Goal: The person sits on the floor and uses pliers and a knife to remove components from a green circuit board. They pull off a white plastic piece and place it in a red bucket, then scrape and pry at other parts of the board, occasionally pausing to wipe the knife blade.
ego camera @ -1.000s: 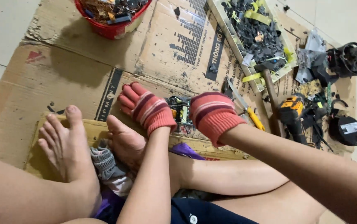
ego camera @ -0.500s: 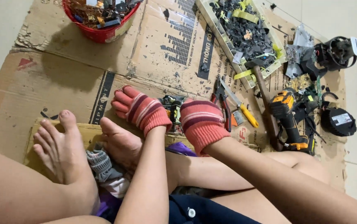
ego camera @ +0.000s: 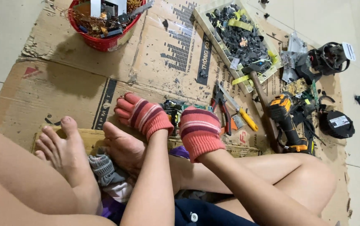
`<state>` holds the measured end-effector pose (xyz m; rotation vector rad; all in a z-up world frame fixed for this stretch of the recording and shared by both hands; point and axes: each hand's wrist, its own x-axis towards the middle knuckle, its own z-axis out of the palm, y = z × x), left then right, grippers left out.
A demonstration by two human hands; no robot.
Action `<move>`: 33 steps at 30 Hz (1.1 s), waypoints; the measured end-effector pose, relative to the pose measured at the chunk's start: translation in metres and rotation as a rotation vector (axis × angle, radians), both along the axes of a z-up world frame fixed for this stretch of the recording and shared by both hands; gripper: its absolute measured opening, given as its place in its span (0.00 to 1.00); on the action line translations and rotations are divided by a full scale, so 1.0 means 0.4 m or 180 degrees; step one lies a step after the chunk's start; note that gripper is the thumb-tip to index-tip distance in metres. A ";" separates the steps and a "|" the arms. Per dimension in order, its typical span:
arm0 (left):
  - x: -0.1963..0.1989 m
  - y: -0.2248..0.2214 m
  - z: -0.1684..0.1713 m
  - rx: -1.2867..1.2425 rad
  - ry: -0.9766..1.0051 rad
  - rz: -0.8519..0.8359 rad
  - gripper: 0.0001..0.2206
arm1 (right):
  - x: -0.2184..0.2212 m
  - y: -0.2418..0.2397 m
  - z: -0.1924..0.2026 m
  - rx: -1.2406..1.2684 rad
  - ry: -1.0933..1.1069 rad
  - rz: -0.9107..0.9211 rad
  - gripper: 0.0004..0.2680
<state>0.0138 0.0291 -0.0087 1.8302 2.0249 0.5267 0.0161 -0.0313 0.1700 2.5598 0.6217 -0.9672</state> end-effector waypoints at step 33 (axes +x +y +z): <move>0.011 -0.002 -0.028 0.0153 -0.0115 -0.0189 0.27 | 0.170 0.062 0.101 -0.0507 0.0030 0.0079 0.13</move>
